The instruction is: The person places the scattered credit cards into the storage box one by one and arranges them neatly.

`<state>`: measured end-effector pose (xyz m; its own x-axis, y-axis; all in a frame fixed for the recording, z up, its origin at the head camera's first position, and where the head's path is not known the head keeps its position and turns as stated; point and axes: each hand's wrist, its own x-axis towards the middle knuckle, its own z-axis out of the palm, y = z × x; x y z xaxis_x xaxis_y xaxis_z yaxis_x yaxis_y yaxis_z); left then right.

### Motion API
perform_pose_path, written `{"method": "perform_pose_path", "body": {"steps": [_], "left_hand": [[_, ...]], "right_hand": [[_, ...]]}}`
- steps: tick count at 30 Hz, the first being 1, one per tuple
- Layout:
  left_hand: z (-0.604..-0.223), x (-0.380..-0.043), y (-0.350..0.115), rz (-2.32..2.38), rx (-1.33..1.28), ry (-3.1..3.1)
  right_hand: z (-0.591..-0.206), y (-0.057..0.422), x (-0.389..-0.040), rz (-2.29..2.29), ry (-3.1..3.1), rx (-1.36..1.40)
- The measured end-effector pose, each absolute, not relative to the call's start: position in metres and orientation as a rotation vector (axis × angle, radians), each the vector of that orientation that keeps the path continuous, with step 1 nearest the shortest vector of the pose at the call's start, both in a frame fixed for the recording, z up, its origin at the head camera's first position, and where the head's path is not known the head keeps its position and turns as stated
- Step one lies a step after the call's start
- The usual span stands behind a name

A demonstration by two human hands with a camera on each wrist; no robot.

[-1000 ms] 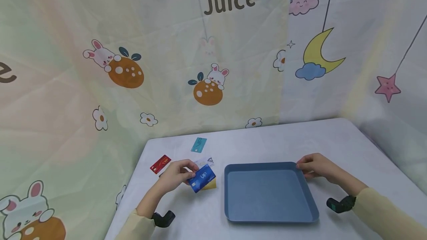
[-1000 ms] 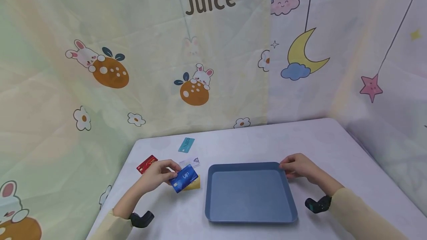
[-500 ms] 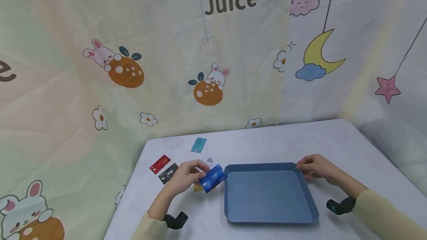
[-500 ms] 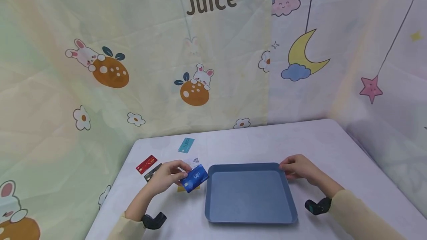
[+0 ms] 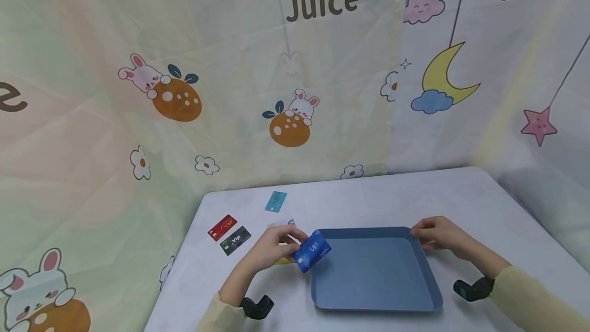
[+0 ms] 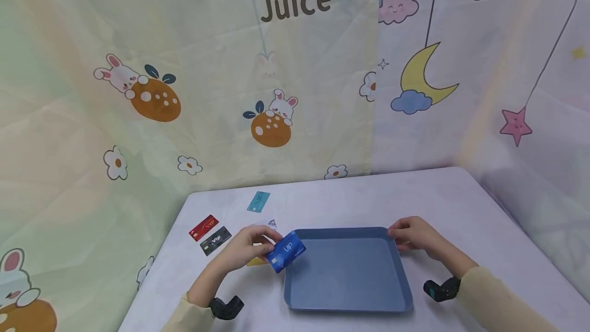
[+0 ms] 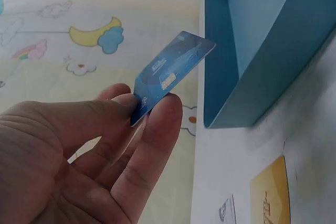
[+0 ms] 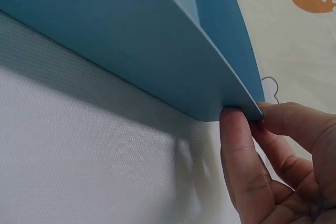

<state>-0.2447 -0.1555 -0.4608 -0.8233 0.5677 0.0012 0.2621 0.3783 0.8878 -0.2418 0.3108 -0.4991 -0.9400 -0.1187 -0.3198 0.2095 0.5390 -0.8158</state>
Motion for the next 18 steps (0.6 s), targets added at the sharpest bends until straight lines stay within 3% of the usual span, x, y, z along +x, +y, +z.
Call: {"method": "perform_pose_path", "body": {"steps": [18], "left_hand": [[-0.468, -0.243, -0.116, 1.433, 0.744, 2.215]], "right_hand": [[-0.499, 0.311, -0.238, -1.389, 2.447, 0.052]]}}
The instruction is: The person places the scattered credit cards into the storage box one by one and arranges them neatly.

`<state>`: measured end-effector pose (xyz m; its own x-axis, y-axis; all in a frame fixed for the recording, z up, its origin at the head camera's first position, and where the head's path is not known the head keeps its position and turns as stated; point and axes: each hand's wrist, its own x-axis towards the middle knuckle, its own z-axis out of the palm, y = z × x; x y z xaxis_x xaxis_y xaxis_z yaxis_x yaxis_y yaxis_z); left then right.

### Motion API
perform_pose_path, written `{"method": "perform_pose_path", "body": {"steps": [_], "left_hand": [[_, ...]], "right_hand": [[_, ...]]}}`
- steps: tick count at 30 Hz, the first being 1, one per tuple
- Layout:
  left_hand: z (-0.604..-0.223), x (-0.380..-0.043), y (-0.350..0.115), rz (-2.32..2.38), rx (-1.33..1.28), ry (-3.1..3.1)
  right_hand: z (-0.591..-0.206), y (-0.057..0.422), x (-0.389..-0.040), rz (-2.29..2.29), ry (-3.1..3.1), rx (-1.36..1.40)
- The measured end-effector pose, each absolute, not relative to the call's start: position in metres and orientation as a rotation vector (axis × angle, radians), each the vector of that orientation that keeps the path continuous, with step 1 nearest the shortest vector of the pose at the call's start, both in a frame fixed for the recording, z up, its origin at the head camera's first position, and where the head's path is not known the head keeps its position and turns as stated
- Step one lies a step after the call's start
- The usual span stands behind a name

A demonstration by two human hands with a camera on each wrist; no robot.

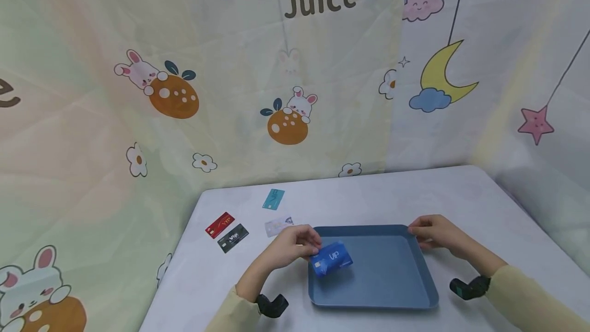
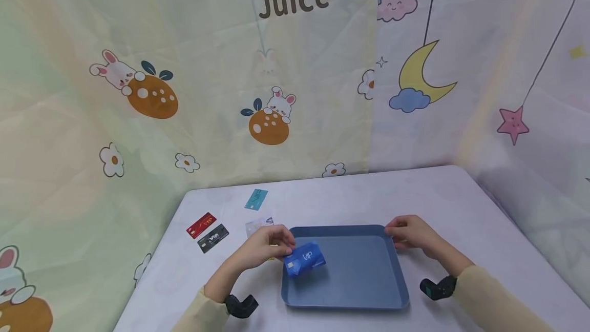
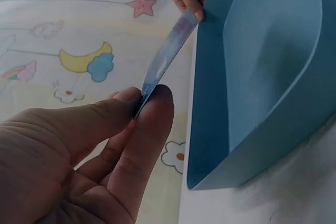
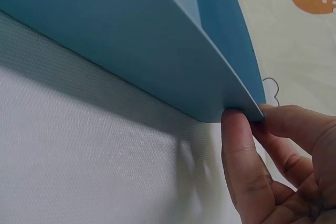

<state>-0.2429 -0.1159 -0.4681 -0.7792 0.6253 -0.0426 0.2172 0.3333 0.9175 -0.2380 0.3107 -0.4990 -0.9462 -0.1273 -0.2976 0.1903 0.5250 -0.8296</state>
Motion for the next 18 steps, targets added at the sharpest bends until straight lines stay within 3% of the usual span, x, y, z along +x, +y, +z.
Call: {"method": "perform_pose_path", "body": {"steps": [18], "left_hand": [[-0.473, -0.239, -0.073, 1.317, 0.731, 2.265]], "right_hand": [[-0.500, 0.311, -0.239, -1.382, 2.448, 0.063]]}}
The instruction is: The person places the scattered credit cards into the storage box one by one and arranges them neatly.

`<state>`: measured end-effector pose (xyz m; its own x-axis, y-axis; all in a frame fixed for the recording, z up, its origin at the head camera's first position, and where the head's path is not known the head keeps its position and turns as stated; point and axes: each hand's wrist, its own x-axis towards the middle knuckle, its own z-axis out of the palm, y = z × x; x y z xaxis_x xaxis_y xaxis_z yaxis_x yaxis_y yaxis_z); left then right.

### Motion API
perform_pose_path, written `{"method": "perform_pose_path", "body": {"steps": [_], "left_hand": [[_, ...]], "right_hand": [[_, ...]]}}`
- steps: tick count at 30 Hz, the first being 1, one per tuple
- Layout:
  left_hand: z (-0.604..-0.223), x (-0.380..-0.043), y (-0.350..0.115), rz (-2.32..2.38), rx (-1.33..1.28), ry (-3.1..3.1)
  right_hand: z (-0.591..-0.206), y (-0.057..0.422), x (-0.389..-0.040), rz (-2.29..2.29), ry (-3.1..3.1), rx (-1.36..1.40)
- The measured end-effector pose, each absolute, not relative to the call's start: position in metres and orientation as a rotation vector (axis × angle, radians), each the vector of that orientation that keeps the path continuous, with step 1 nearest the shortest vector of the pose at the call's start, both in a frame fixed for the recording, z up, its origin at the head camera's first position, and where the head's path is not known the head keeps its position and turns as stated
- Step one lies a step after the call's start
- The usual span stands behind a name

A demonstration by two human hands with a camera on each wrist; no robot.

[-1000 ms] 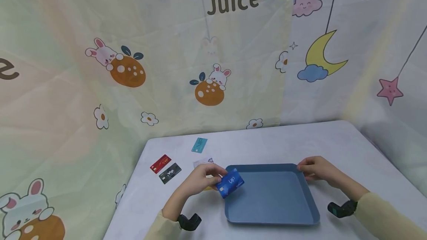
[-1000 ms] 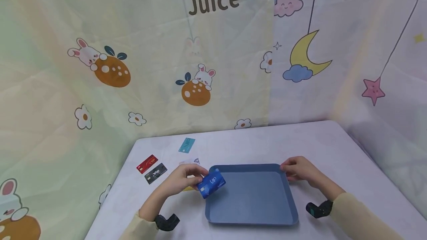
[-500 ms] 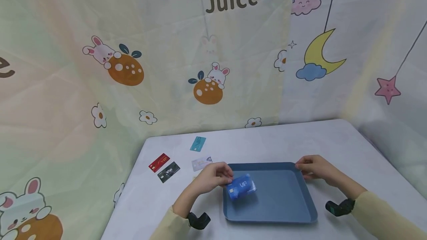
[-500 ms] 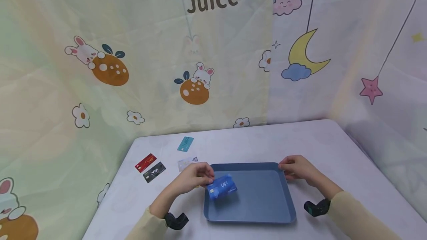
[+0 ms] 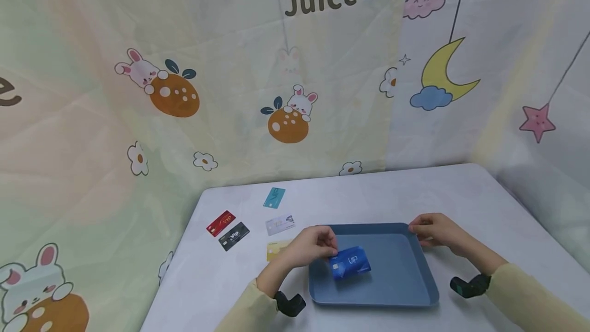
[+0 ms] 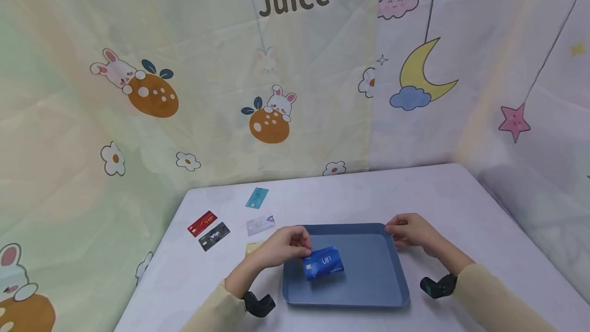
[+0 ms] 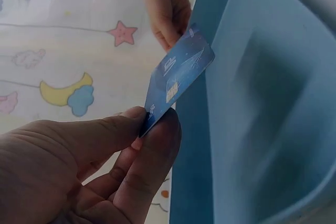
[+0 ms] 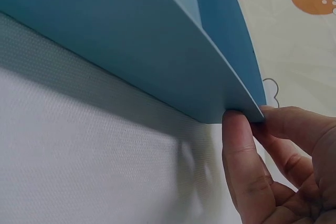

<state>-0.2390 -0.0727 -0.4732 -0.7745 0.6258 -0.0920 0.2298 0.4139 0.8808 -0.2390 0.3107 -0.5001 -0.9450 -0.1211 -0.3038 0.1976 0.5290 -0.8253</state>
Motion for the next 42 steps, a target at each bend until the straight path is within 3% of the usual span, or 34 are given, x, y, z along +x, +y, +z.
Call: {"method": "perform_pose_path", "body": {"steps": [42], "left_hand": [[-0.494, -0.230, 0.016, 0.931, 1.038, 2.355]], "right_hand": [[-0.500, 0.310, -0.234, -1.405, 2.455, 0.082]]}}
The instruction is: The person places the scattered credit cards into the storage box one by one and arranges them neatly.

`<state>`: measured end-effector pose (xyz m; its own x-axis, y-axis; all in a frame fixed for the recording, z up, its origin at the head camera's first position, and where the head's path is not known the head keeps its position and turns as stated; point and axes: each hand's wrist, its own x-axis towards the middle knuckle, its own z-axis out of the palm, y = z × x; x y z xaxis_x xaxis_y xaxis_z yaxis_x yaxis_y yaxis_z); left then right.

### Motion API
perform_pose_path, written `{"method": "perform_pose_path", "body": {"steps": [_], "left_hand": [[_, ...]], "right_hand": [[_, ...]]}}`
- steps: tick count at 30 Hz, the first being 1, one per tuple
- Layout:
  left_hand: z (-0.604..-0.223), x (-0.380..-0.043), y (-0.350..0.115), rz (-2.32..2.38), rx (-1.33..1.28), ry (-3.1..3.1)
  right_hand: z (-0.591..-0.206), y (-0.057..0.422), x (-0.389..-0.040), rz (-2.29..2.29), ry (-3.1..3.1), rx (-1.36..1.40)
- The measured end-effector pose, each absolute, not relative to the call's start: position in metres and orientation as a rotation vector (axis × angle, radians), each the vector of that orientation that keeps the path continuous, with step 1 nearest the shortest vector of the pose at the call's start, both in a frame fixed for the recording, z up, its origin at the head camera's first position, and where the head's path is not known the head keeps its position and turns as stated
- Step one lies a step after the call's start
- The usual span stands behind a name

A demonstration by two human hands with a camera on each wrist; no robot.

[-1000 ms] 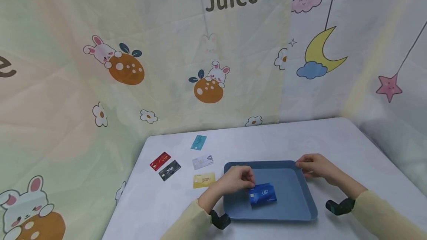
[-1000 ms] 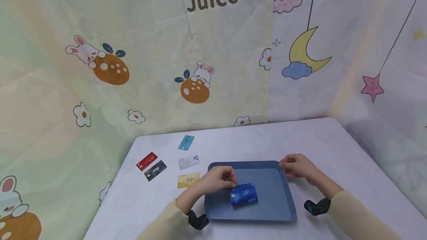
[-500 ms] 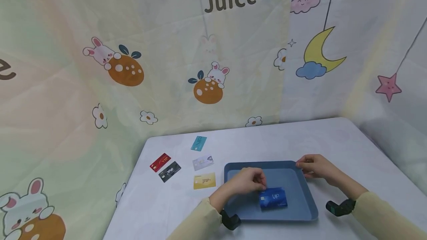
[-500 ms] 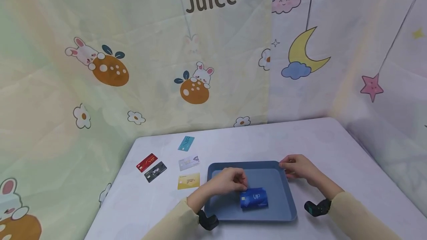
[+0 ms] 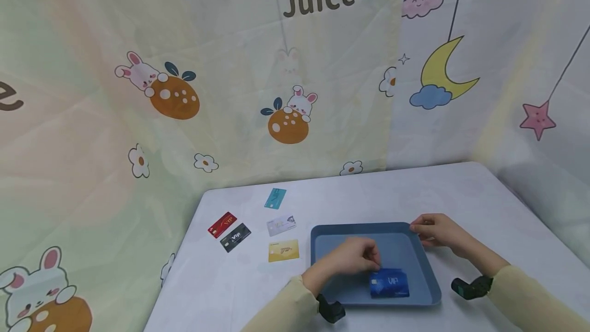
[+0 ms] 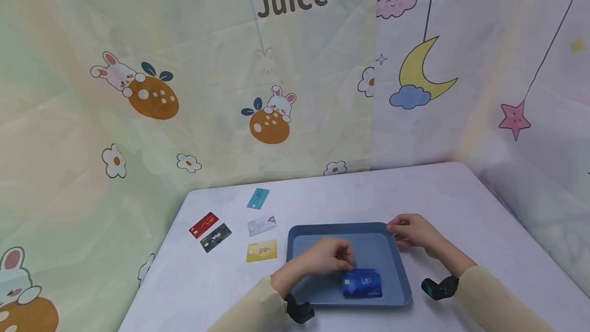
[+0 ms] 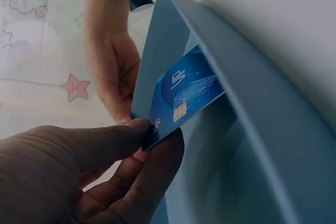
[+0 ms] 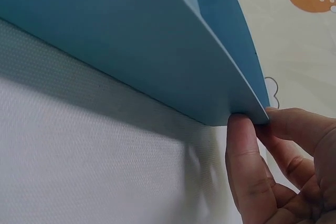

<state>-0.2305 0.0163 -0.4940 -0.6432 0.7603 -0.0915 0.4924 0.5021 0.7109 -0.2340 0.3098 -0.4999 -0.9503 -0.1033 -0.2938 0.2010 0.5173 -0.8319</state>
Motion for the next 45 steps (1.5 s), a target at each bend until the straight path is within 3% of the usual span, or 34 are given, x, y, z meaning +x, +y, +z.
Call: {"method": "perform_pose_path", "body": {"steps": [45], "left_hand": [[-0.503, -0.208, 0.058, 0.648, 1.082, 2.557]], "right_hand": [[-0.502, 0.311, -0.234, -1.395, 2.469, 0.084]]}}
